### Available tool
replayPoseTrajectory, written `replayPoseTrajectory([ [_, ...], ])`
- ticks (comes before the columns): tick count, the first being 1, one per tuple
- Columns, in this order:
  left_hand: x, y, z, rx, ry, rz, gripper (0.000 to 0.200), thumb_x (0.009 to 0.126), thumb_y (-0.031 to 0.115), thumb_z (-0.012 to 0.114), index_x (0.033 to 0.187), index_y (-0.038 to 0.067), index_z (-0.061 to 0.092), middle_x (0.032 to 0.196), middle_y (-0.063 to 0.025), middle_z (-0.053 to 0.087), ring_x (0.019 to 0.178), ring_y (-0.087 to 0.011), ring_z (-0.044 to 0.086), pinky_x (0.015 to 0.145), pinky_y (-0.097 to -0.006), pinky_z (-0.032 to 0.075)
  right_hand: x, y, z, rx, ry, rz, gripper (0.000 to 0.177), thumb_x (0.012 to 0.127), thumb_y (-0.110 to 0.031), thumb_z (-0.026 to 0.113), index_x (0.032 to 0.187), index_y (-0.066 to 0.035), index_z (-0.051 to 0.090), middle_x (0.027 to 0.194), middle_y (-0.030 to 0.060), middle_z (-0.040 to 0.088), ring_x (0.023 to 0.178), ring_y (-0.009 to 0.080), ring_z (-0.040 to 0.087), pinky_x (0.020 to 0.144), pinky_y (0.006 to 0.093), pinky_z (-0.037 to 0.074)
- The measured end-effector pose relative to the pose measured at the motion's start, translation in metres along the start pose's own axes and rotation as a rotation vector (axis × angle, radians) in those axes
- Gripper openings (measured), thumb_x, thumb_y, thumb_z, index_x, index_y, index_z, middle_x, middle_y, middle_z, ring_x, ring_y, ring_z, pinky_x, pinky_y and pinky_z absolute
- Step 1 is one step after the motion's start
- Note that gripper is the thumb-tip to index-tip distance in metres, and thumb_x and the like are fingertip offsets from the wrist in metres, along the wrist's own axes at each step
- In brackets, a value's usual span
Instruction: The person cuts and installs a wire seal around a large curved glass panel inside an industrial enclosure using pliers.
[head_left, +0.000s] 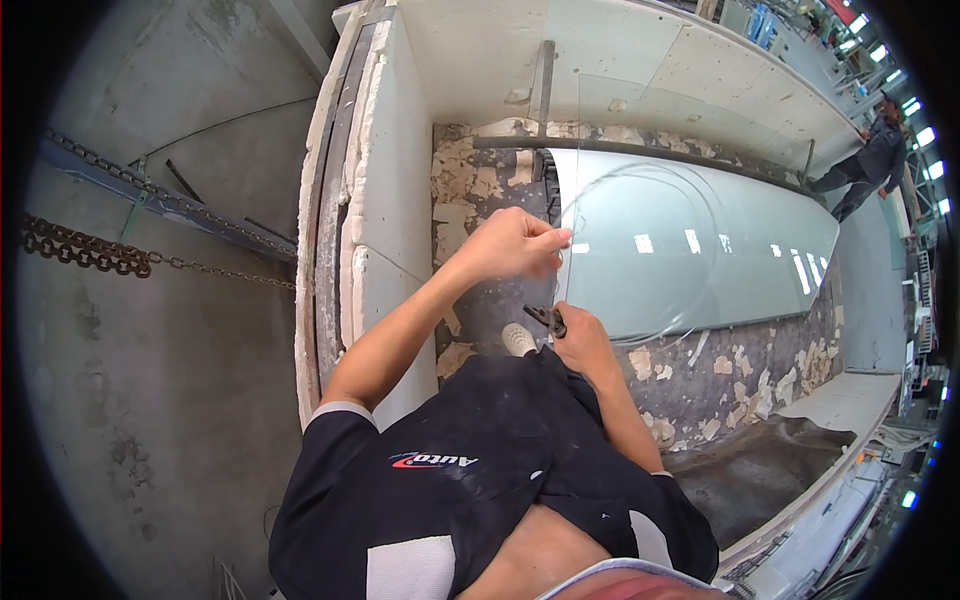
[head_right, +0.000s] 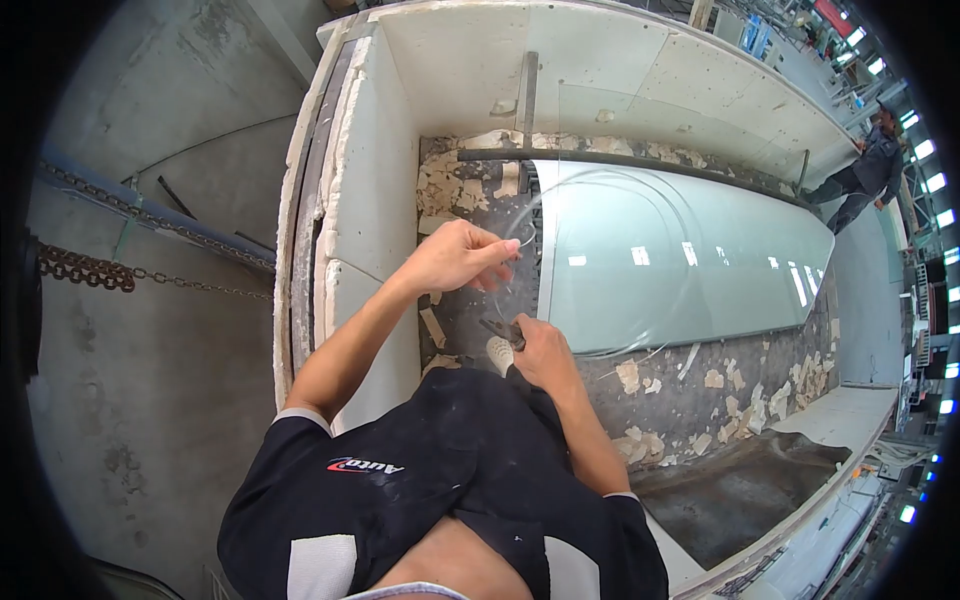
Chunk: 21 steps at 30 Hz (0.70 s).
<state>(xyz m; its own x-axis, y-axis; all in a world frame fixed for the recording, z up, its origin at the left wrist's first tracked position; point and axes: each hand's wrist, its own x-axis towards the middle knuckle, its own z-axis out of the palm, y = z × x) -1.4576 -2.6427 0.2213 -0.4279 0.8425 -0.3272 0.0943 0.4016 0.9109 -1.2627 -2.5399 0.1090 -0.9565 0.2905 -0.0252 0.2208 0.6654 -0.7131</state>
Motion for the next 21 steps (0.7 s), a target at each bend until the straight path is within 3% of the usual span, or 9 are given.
replayPoseTrajectory([
  [5,0.012,-0.026,0.011,0.438,0.135,0.071,0.039,0.091,0.038,0.057,0.089,0.001,0.072,0.07,-0.0095,0.065,0.056,-0.0147,0.056,0.058,-0.0342,0.048,0.0,0.007,0.011,-0.071,-0.031,-0.035,0.019,0.072,-0.007,0.061,0.089,0.0,0.056,0.076,0.0221,0.059,0.078,0.0419,0.057,0.068,0.0482,0.045],
  [7,0.023,-0.053,0.013,0.596,0.575,0.555,0.035,0.09,0.036,0.059,0.09,0.003,0.072,0.075,-0.0121,0.061,0.057,-0.0162,0.051,0.058,-0.0369,0.044,-0.003,0.003,0.016,-0.048,0.009,-0.095,0.019,0.071,-0.007,0.062,0.089,-0.001,0.056,0.076,0.0212,0.059,0.077,0.0412,0.057,0.068,0.0476,0.045],
  [8,0.029,-0.064,0.012,0.597,0.568,0.562,0.035,0.09,0.036,0.059,0.09,0.003,0.072,0.075,-0.0121,0.061,0.057,-0.0162,0.051,0.058,-0.0369,0.044,-0.003,0.001,0.016,-0.031,0.048,-0.159,0.02,0.071,-0.007,0.062,0.089,-0.001,0.056,0.076,0.0204,0.059,0.076,0.0405,0.057,0.068,0.047,0.045],
  [10,0.039,-0.077,0.008,0.233,0.403,0.386,0.038,0.089,0.036,0.059,0.082,0.001,0.071,0.077,-0.0125,0.06,0.066,-0.0239,0.056,0.064,-0.0342,0.045,-0.003,-0.009,0.015,0.049,0.012,-0.179,0.021,0.07,-0.006,0.062,0.09,-0.002,0.056,0.078,0.0193,0.06,0.077,0.0395,0.058,0.069,0.0458,0.045],
  [11,0.041,-0.081,0.004,0.064,0.25,0.145,0.036,0.089,0.036,0.06,0.085,0.001,0.071,0.075,-0.0092,0.06,0.066,-0.0174,0.06,0.061,-0.0314,0.045,-0.004,-0.011,0.012,0.123,-0.019,-0.197,0.023,0.069,-0.005,0.062,0.091,-0.002,0.056,0.079,0.0183,0.06,0.078,0.0385,0.058,0.07,0.0447,0.046],
  [13,0.042,-0.084,0.009,-0.115,0.35,0.078,0.041,0.09,0.037,0.061,0.08,-0.002,0.069,0.071,-0.0051,0.065,0.06,-0.0113,0.061,0.053,-0.0265,0.043,-0.006,-0.011,0.013,0.185,0.014,-0.201,0.024,0.068,-0.004,0.062,0.091,-0.002,0.057,0.081,0.0175,0.06,0.08,0.0378,0.058,0.071,0.0437,0.046],
  [15,0.041,-0.088,0.001,0.312,0.462,0.017,0.036,0.086,0.036,0.06,0.083,0.002,0.069,0.061,-0.0158,0.061,0.059,-0.022,0.064,0.059,-0.0319,0.048,-0.007,-0.011,0.009,0.251,0.044,-0.225,0.025,0.068,-0.003,0.062,0.092,-0.002,0.057,0.083,0.0166,0.061,0.082,0.0372,0.058,0.072,0.0427,0.046],
  [17,0.045,-0.103,-0.004,0.492,0.49,-0.019,0.038,0.084,0.038,0.059,0.083,0.002,0.07,0.065,-0.0181,0.062,0.058,-0.025,0.063,0.059,-0.0367,0.048,-0.006,-0.015,0.005,0.286,0.029,-0.254,0.025,0.067,-0.002,0.062,0.091,-0.002,0.058,0.085,0.0157,0.061,0.085,0.036,0.058,0.073,0.042,0.046],
  [21,0.054,-0.133,-0.006,0.722,0.373,-0.162,0.03,0.079,0.034,0.056,0.09,0.01,0.071,0.084,-0.0219,0.065,0.081,-0.0398,0.063,0.078,-0.0448,0.051,-0.005,-0.014,0.003,0.288,0.067,-0.315,0.02,0.071,-0.006,0.063,0.09,-0.001,0.06,0.083,0.0158,0.061,0.083,0.0365,0.058,0.072,0.0418,0.046],
])
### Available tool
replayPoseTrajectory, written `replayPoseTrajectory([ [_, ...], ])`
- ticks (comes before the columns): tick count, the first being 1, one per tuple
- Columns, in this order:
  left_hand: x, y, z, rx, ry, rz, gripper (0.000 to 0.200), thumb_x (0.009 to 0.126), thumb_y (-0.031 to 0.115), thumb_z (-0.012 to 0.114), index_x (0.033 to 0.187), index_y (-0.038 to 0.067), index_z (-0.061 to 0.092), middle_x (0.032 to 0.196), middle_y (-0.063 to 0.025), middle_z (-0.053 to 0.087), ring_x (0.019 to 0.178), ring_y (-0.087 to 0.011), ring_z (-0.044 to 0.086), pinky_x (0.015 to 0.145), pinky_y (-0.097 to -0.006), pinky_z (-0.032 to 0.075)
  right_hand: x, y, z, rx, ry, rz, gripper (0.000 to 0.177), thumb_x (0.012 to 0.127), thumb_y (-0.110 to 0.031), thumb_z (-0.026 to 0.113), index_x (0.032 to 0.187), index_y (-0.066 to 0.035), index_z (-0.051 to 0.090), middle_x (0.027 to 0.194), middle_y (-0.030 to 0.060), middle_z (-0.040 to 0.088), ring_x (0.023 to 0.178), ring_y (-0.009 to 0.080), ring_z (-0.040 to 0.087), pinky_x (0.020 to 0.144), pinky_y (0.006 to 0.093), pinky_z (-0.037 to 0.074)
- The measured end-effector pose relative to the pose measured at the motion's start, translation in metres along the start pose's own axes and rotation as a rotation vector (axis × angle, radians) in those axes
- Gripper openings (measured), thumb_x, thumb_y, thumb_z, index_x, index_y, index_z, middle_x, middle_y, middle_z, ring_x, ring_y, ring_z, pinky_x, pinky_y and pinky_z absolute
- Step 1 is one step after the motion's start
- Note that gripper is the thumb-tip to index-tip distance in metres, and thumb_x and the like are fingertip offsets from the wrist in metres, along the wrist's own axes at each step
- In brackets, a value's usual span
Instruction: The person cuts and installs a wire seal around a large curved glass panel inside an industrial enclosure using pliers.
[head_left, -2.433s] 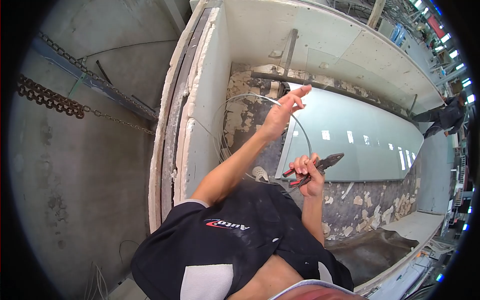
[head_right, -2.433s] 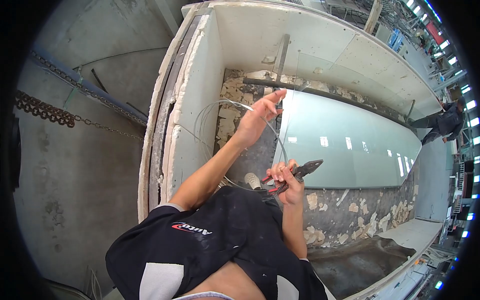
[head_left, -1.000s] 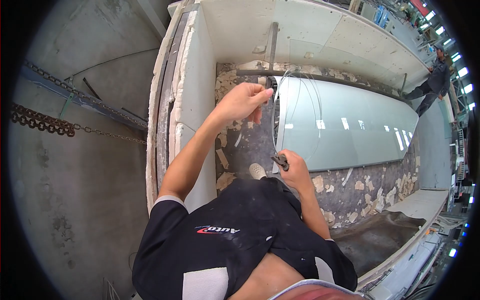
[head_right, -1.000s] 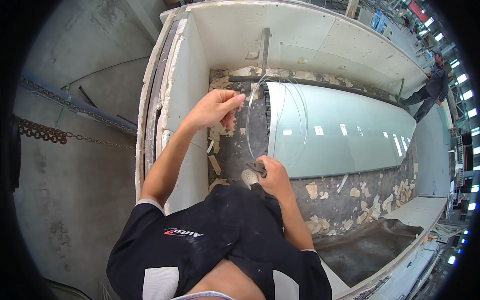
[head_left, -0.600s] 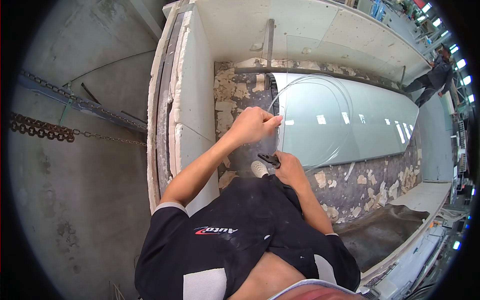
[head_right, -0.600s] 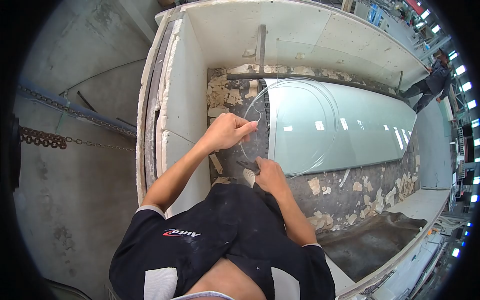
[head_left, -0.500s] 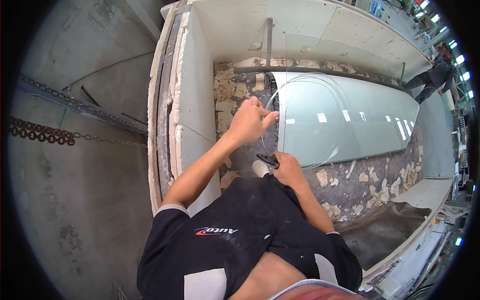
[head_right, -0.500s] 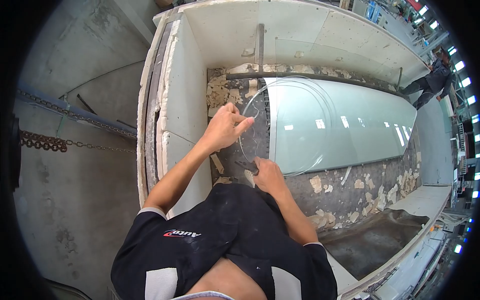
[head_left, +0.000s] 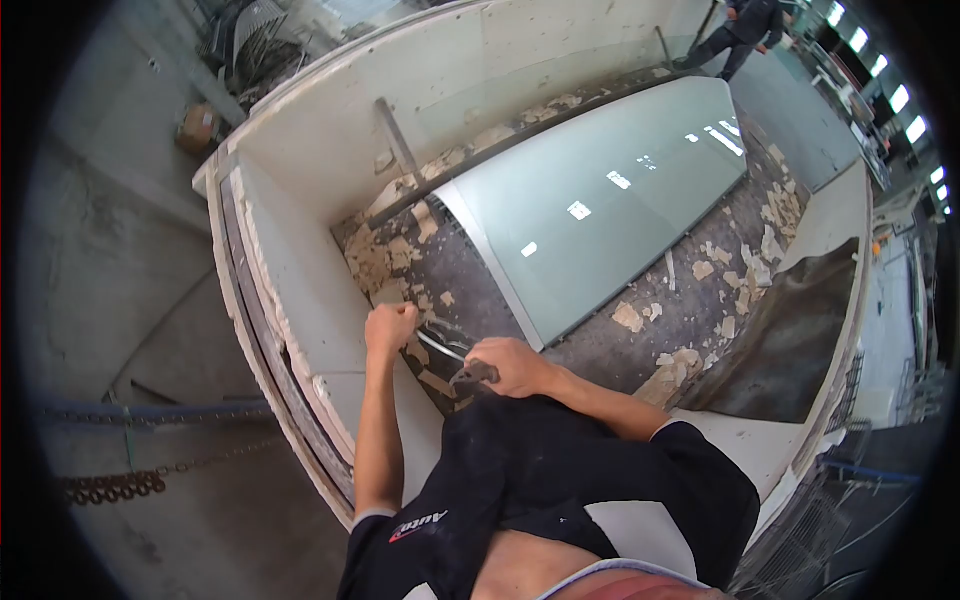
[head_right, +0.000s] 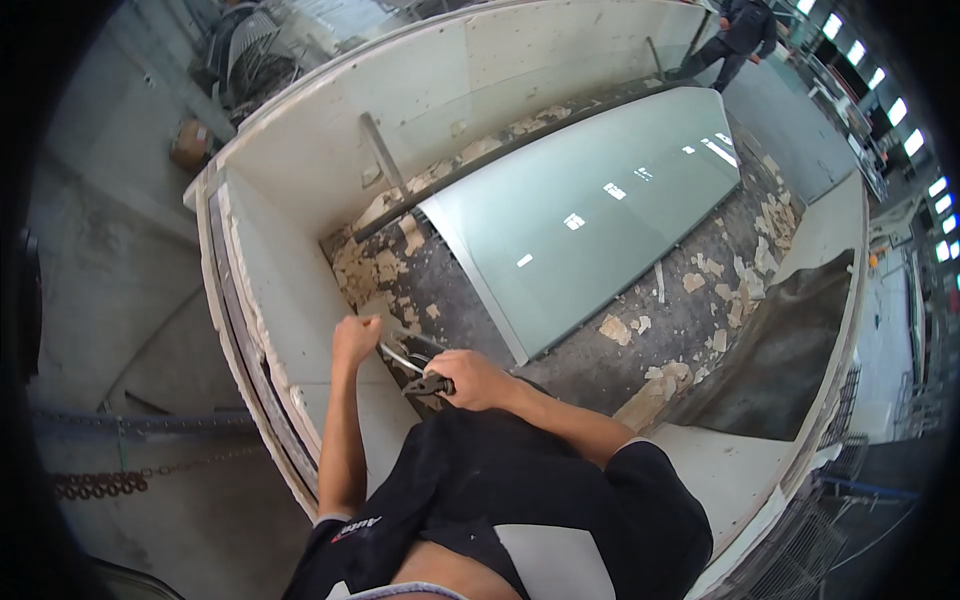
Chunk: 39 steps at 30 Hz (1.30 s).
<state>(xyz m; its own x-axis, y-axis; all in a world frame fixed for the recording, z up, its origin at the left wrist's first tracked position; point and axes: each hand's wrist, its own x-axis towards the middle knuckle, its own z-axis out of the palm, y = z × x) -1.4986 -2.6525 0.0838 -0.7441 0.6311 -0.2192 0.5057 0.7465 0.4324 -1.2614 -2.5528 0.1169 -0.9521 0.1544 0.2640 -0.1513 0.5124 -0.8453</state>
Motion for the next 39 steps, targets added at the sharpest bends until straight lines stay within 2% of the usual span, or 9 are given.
replayPoseTrajectory([
  [4,0.003,-0.01,0.002,0.145,-0.114,-0.018,0.033,0.082,0.034,0.054,0.097,0.01,0.071,0.093,-0.0203,0.067,0.087,-0.0395,0.063,0.083,-0.0455,0.049,-0.003,0.003,-0.001,0.038,0.037,-0.027,0.021,0.073,-0.009,0.067,0.093,-0.003,0.061,0.079,0.0128,0.059,0.074,0.0328,0.057,0.065,0.038,0.045],
  [7,0.003,-0.017,0.0,0.19,0.185,0.109,0.037,0.084,0.036,0.056,0.109,0.011,0.069,0.094,-0.0192,0.067,0.09,-0.0383,0.062,0.086,-0.0435,0.048,-0.001,-0.003,-0.011,0.096,-0.007,0.147,0.016,0.08,-0.012,0.067,0.093,-0.003,0.063,0.073,0.0121,0.057,0.065,0.0275,0.055,0.061,0.033,0.043],
  [9,0.01,-0.019,-0.018,-0.265,0.009,0.502,0.046,0.087,0.038,0.058,0.121,0.007,0.061,0.088,-0.0145,0.066,0.087,-0.0296,0.063,0.085,-0.0363,0.047,0.001,-0.002,-0.017,0.131,0.059,0.134,0.016,0.087,-0.018,0.066,0.091,-0.002,0.065,0.069,0.0092,0.057,0.059,0.0179,0.052,0.059,0.0297,0.04],
  [15,-0.021,0.003,-0.044,-0.674,-0.124,0.552,0.045,0.098,0.041,0.045,0.097,-0.001,0.06,0.085,-0.0043,0.062,0.079,-0.0088,0.055,0.072,-0.0266,0.046,0.005,-0.002,-0.048,0.347,0.253,0.357,0.025,0.09,-0.028,0.064,0.085,-0.003,0.064,0.063,0.0,0.051,0.062,0.0071,0.044,0.057,0.027,0.036],
  [16,-0.018,-0.005,-0.046,-0.711,-0.243,0.475,0.043,0.094,0.042,0.053,0.083,0.001,0.06,0.082,-0.0071,0.065,0.077,-0.009,0.055,0.071,-0.0255,0.046,0.008,-0.009,-0.059,0.402,0.267,0.321,0.025,0.089,-0.029,0.066,0.087,-0.004,0.065,0.065,0.0,0.054,0.064,0.0069,0.046,0.059,0.0267,0.037],
  [19,-0.021,-0.012,-0.063,-0.771,-0.558,0.443,0.024,0.094,0.02,0.057,0.087,-0.002,0.063,0.083,-0.0082,0.067,0.077,-0.0124,0.06,0.069,-0.0272,0.049,0.006,0.005,-0.079,0.26,0.25,0.337,0.023,0.088,-0.027,0.067,0.087,-0.004,0.065,0.067,0.0007,0.056,0.065,0.0081,0.049,0.06,0.0271,0.039],
  [24,-0.042,-0.007,-0.078,-0.996,-1.127,0.423,0.023,0.094,0.019,0.058,0.093,-0.003,0.065,0.088,-0.0123,0.069,0.087,-0.0179,0.066,0.077,-0.0297,0.052,0.008,0.028,-0.093,0.029,0.43,0.13,0.019,0.077,-0.014,0.074,0.078,-0.003,0.059,0.068,0.0087,0.05,0.064,0.024,0.049,0.06,0.0335,0.04],
  [35,-0.055,0.02,-0.041,-1.203,-0.953,0.315,0.029,0.097,0.021,0.049,0.092,-0.004,0.063,0.07,-0.0074,0.062,0.065,-0.0155,0.061,0.066,-0.0304,0.053,-0.006,0.047,-0.115,-0.442,0.444,0.074,0.025,0.073,-0.023,0.075,0.081,-0.005,0.059,0.075,0.0082,0.056,0.075,0.0296,0.056,0.066,0.0375,0.044],
  [39,-0.05,0.023,-0.026,-1.399,-0.54,0.099,0.033,0.098,0.023,0.045,0.085,-0.002,0.063,0.064,-0.0043,0.057,0.058,-0.0135,0.057,0.064,-0.0307,0.053,-0.018,0.043,-0.11,-0.477,0.456,0.344,0.028,0.077,-0.031,0.075,0.086,-0.007,0.064,0.074,0.0053,0.062,0.071,0.0245,0.06,0.066,0.035,0.047],
])
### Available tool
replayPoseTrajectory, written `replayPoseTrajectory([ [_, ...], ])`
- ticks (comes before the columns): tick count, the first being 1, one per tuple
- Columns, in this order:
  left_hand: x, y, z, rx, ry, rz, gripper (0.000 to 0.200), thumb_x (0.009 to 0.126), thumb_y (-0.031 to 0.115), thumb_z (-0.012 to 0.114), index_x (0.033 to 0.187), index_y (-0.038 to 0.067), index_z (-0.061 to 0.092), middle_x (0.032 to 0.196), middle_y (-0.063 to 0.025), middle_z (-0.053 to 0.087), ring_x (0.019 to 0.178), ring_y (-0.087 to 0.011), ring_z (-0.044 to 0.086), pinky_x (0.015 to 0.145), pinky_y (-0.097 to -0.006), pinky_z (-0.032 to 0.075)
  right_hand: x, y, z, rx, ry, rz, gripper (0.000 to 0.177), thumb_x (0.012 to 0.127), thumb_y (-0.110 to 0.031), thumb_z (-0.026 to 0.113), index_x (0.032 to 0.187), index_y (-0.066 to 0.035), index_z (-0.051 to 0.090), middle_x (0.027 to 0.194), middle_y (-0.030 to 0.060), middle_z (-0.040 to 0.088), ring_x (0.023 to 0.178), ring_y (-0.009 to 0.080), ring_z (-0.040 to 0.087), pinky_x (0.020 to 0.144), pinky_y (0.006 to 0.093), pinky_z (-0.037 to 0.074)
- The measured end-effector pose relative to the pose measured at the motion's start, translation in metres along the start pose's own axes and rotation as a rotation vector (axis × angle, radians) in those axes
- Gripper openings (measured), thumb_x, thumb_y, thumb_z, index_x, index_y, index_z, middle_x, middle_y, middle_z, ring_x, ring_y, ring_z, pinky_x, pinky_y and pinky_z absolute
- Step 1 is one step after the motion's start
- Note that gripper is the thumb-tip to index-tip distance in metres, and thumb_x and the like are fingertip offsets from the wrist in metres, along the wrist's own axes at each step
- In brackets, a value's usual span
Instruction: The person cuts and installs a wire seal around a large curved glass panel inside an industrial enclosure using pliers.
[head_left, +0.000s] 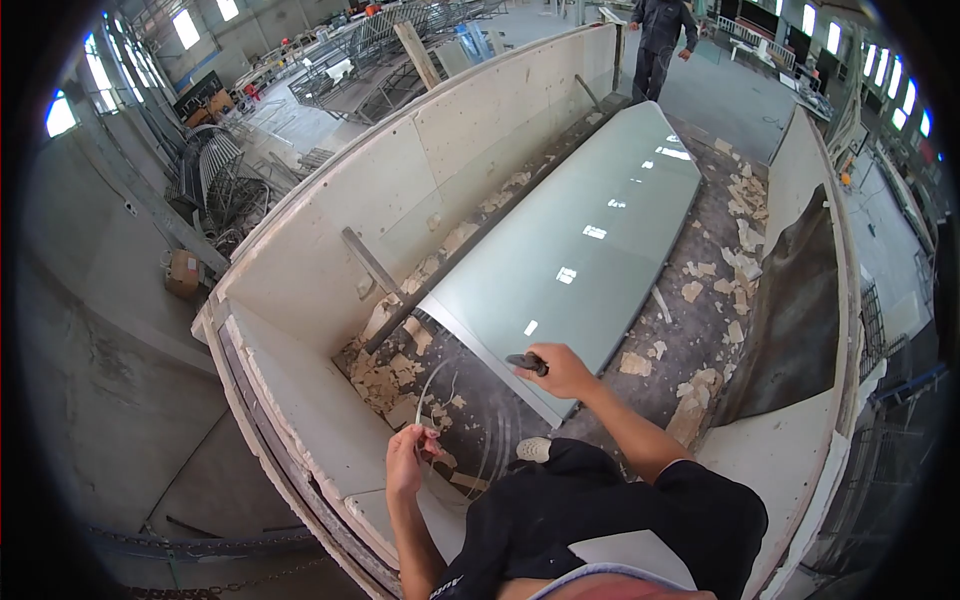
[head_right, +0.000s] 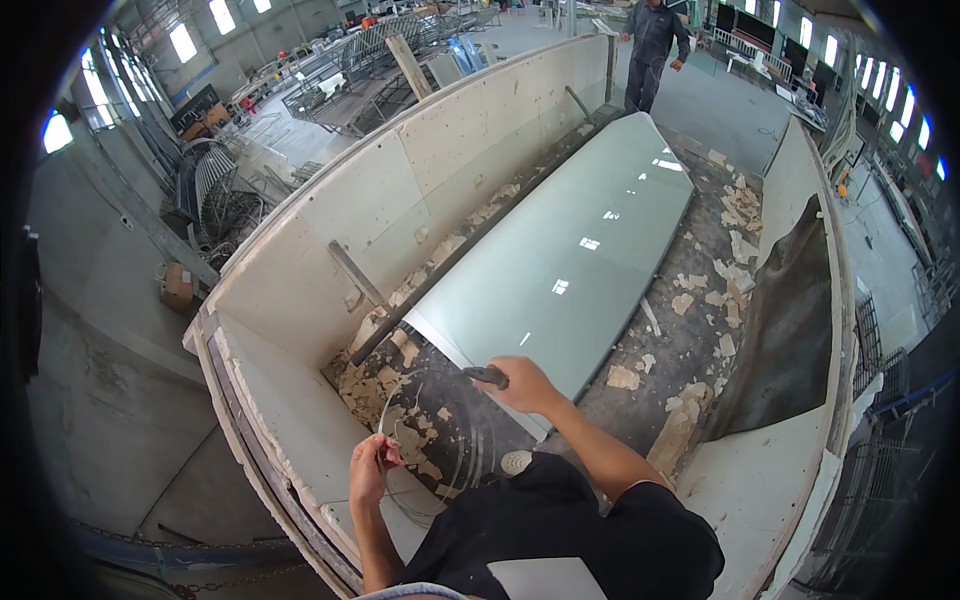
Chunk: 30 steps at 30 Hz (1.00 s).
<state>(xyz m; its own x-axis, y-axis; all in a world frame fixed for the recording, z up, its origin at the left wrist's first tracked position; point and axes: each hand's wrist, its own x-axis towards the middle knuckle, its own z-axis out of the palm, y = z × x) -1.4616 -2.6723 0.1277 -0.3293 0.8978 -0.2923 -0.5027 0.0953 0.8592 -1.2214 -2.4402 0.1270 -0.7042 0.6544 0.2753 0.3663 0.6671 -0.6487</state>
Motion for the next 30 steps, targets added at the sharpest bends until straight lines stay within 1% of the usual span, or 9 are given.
replayPoseTrajectory([
  [2,0.003,-0.004,0.016,0.204,0.047,0.026,0.032,0.098,0.023,0.045,0.086,-0.001,0.063,0.066,-0.0037,0.058,0.06,-0.0119,0.057,0.064,-0.0305,0.054,-0.01,-0.012,0.014,0.633,-0.212,0.309,0.031,0.084,-0.032,0.07,0.092,-0.002,0.064,0.086,0.0066,0.069,0.077,0.0172,0.065,0.072,0.0327,0.05],
  [3,0.006,-0.006,0.027,0.196,0.051,0.004,0.03,0.098,0.021,0.046,0.085,0.0,0.063,0.067,-0.0023,0.059,0.062,-0.0099,0.056,0.063,-0.0269,0.051,-0.014,-0.02,0.025,0.891,-0.263,0.252,0.033,0.089,-0.032,0.065,0.098,0.0,0.065,0.095,0.0096,0.07,0.084,0.0124,0.064,0.077,0.0298,0.05],
  [7,0.02,-0.025,0.048,0.255,0.066,0.036,0.028,0.097,0.019,0.05,0.083,-0.001,0.064,0.071,-0.0012,0.06,0.066,-0.0075,0.054,0.063,-0.0223,0.043,-0.022,-0.063,0.043,0.742,-0.346,0.123,0.029,0.089,-0.03,0.065,0.105,-0.006,0.066,0.086,0.0047,0.068,0.075,0.0111,0.061,0.069,0.0256,0.047],
  [9,0.02,-0.027,0.049,0.3,0.062,0.052,0.028,0.097,0.019,0.05,0.083,-0.001,0.064,0.071,-0.0012,0.061,0.065,-0.0074,0.053,0.063,-0.0226,0.043,-0.022,-0.069,0.05,0.539,-0.237,0.071,0.03,0.088,-0.03,0.066,0.107,-0.007,0.065,0.079,0.0051,0.065,0.069,0.0101,0.055,0.064,0.0266,0.045],
  [12,0.016,-0.026,0.048,0.438,0.025,0.077,0.029,0.097,0.02,0.05,0.085,-0.001,0.065,0.072,-0.0012,0.062,0.067,-0.0077,0.054,0.064,-0.0233,0.043,-0.022,-0.068,0.053,0.626,-0.257,0.202,0.031,0.088,-0.029,0.066,0.107,-0.005,0.064,0.074,0.0071,0.062,0.066,0.0096,0.052,0.062,0.0277,0.043],
  [16,0.008,-0.014,0.057,0.684,-0.021,0.064,0.031,0.097,0.023,0.051,0.091,-0.003,0.066,0.075,-0.0035,0.064,0.071,-0.0092,0.057,0.067,-0.0244,0.045,-0.019,-0.064,0.043,0.545,-0.451,0.13,0.034,0.086,-0.03,0.066,0.108,-0.004,0.064,0.075,0.0091,0.063,0.066,0.0123,0.054,0.063,0.0295,0.045],
  [18,0.004,-0.008,0.06,0.863,0.082,0.231,0.031,0.096,0.024,0.053,0.089,-0.003,0.067,0.074,-0.0063,0.065,0.07,-0.0109,0.058,0.065,-0.0249,0.045,-0.021,-0.066,0.038,0.485,-0.443,0.124,0.033,0.086,-0.029,0.067,0.105,-0.002,0.064,0.08,0.0107,0.066,0.069,0.012,0.056,0.065,0.0303,0.046],
  [23,0.006,-0.01,0.046,0.659,0.121,0.119,0.031,0.097,0.024,0.052,0.088,-0.002,0.065,0.076,-0.0057,0.063,0.072,-0.0107,0.059,0.063,-0.0248,0.048,-0.022,-0.07,0.035,0.545,-0.591,0.134,0.029,0.085,-0.027,0.069,0.101,-0.002,0.065,0.081,0.0061,0.066,0.072,0.009,0.055,0.065,0.0284,0.045],
  [30,0.009,0.007,0.038,-0.021,0.241,0.155,0.028,0.1,0.027,0.046,0.099,0.003,0.06,0.086,-0.0018,0.059,0.075,-0.0117,0.061,0.071,-0.0308,0.057,-0.039,-0.067,0.062,0.588,-0.574,0.034,0.026,0.087,-0.026,0.067,0.099,-0.003,0.063,0.073,0.0072,0.061,0.065,0.0114,0.052,0.061,0.0285,0.043],
])
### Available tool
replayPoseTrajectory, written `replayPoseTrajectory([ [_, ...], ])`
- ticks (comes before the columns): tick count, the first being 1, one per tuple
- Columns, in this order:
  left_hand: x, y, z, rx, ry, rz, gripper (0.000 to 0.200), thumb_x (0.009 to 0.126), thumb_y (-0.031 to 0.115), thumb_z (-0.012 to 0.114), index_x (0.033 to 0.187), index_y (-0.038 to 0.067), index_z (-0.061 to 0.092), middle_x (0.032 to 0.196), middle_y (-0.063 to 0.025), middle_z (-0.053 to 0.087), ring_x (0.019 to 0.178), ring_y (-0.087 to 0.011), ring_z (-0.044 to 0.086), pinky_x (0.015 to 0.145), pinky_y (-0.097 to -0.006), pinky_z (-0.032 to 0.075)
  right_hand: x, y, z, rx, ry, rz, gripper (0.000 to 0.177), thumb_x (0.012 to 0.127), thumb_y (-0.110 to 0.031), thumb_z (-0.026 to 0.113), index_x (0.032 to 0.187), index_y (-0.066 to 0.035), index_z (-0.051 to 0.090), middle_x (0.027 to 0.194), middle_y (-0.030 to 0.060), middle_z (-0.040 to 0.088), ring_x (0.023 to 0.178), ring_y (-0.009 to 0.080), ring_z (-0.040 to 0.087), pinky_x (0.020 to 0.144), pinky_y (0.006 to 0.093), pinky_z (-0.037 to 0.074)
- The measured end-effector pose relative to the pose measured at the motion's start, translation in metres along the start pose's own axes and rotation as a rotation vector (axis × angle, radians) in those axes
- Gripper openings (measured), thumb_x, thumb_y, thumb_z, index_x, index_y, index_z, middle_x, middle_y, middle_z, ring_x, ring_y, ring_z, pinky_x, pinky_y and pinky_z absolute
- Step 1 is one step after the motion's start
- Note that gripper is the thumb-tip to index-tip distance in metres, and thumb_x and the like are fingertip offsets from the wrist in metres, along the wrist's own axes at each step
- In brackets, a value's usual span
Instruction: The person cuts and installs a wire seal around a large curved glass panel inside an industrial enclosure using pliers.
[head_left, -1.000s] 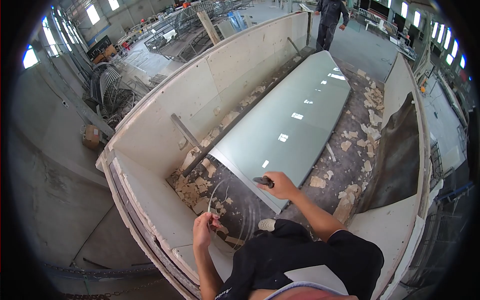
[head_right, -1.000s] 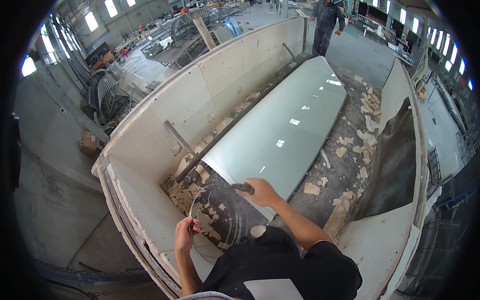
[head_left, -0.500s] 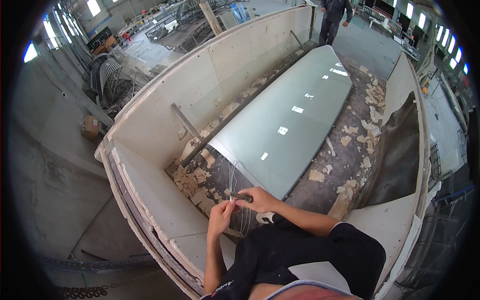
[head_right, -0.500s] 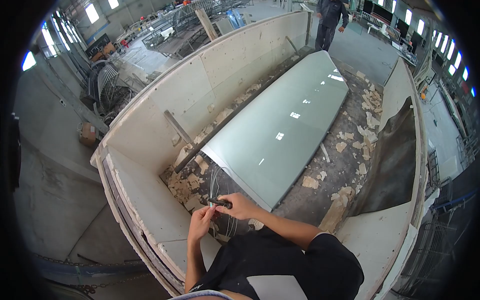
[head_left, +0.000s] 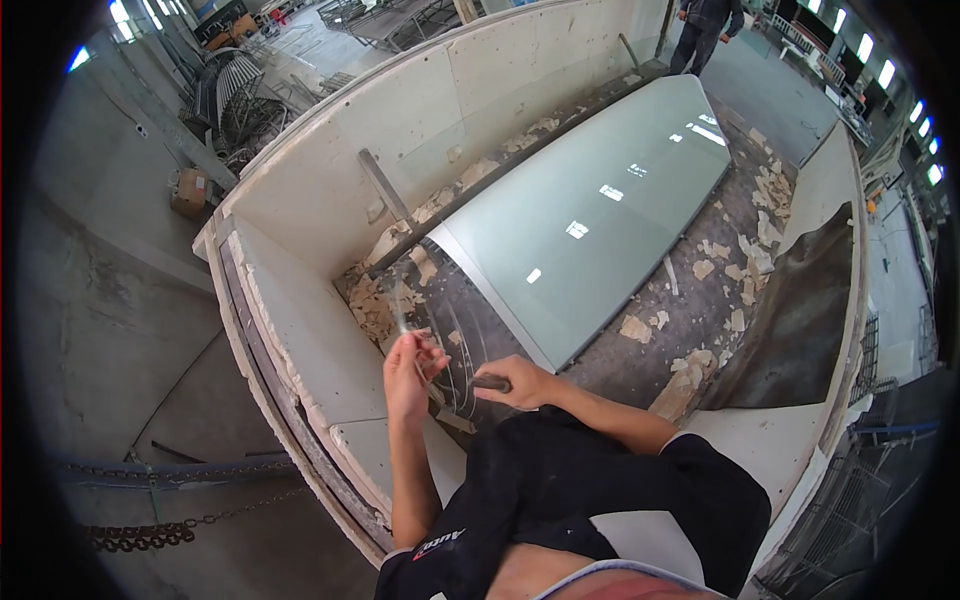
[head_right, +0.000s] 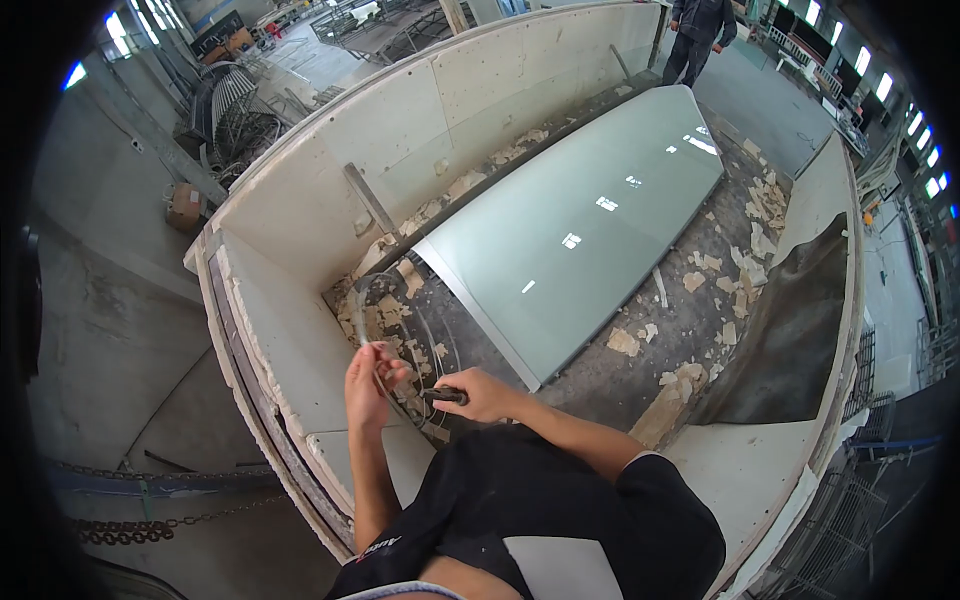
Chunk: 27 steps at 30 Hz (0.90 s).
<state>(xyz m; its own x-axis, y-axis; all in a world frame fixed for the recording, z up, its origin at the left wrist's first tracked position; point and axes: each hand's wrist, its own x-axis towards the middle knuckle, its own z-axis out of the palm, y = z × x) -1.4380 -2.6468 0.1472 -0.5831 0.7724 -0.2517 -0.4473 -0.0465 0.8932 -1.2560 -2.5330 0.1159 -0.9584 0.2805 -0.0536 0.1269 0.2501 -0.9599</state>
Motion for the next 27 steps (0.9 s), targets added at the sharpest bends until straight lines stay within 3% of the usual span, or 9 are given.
replayPoseTrajectory([
  [4,0.001,0.023,-0.017,-0.141,0.028,0.098,0.025,0.1,0.026,0.045,0.105,0.005,0.058,0.085,-0.0013,0.059,0.08,-0.0128,0.062,0.07,-0.03,0.057,-0.006,0.004,-0.013,-0.101,0.096,-0.075,0.022,0.088,-0.022,0.066,0.099,-0.003,0.063,0.074,0.0051,0.062,0.065,0.01,0.054,0.062,0.0269,0.045],
  [7,-0.003,0.034,-0.007,-0.034,0.007,0.027,0.023,0.1,0.023,0.045,0.108,0.006,0.057,0.091,-0.0028,0.062,0.088,-0.0145,0.063,0.079,-0.0296,0.054,-0.005,0.003,-0.019,0.247,0.129,0.087,0.024,0.092,-0.025,0.062,0.103,-0.003,0.063,0.086,0.0008,0.066,0.081,0.0093,0.06,0.078,0.026,0.047],
  [10,-0.001,0.022,0.011,0.038,-0.006,0.043,0.023,0.1,0.023,0.045,0.109,0.005,0.057,0.096,-0.0044,0.063,0.089,-0.0144,0.063,0.078,-0.0279,0.054,0.007,-0.002,-0.006,0.353,0.217,-0.041,0.029,0.092,-0.027,0.061,0.109,-0.004,0.063,0.087,0.0027,0.067,0.083,0.0097,0.06,0.078,0.0266,0.047],
  [14,-0.005,0.021,0.042,0.036,0.03,0.091,0.028,0.099,0.024,0.048,0.118,0.004,0.056,0.105,-0.0073,0.065,0.096,-0.0145,0.062,0.078,-0.0257,0.051,0.016,0.01,0.009,0.378,0.173,0.008,0.033,0.091,-0.029,0.062,0.114,-0.005,0.062,0.091,0.0042,0.068,0.087,0.0102,0.06,0.08,0.0274,0.046],
  [20,-0.004,0.016,0.031,0.557,-0.034,0.243,0.034,0.095,0.025,0.055,0.118,0.0,0.059,0.106,-0.0104,0.066,0.099,-0.0177,0.063,0.081,-0.0282,0.049,0.01,0.003,-0.003,0.343,0.041,0.027,0.028,0.091,-0.027,0.062,0.103,-0.002,0.063,0.089,0.0054,0.067,0.085,0.0102,0.06,0.08,0.0274,0.046],
  [22,-0.007,0.021,0.026,1.083,-0.29,0.481,0.036,0.09,0.025,0.061,0.115,-0.001,0.06,0.107,-0.0151,0.066,0.097,-0.024,0.065,0.082,-0.033,0.05,0.011,0.005,-0.004,0.29,0.124,-0.009,0.026,0.089,-0.026,0.063,0.098,-0.002,0.063,0.085,0.0049,0.067,0.081,0.0096,0.06,0.074,0.0269,0.047],
  [23,-0.014,0.02,0.033,1.036,-0.265,0.398,0.032,0.086,0.025,0.064,0.106,0.0,0.065,0.099,-0.0181,0.067,0.089,-0.0308,0.066,0.078,-0.0368,0.051,0.011,0.008,-0.006,0.293,0.125,-0.009,0.026,0.089,-0.026,0.063,0.098,-0.002,0.063,0.085,0.0049,0.067,0.081,0.0096,0.06,0.074,0.0269,0.047],
  [26,-0.021,0.022,0.041,1.233,-0.374,0.151,0.026,0.085,0.026,0.065,0.094,0.002,0.069,0.089,-0.0174,0.068,0.081,-0.0331,0.066,0.072,-0.0382,0.051,0.013,0.014,-0.013,0.076,0.216,0.053,0.026,0.087,-0.026,0.065,0.097,-0.001,0.063,0.082,0.0043,0.067,0.075,0.0094,0.06,0.067,0.0262,0.047],
  [27,-0.021,0.013,0.035,1.211,-0.326,0.276,0.027,0.084,0.028,0.067,0.085,0.001,0.068,0.071,-0.0177,0.063,0.063,-0.0314,0.06,0.059,-0.0378,0.047,0.014,0.014,-0.016,0.106,0.259,0.102,0.027,0.087,-0.026,0.065,0.097,-0.001,0.063,0.081,0.0048,0.067,0.071,0.0094,0.06,0.064,0.026,0.047],
])
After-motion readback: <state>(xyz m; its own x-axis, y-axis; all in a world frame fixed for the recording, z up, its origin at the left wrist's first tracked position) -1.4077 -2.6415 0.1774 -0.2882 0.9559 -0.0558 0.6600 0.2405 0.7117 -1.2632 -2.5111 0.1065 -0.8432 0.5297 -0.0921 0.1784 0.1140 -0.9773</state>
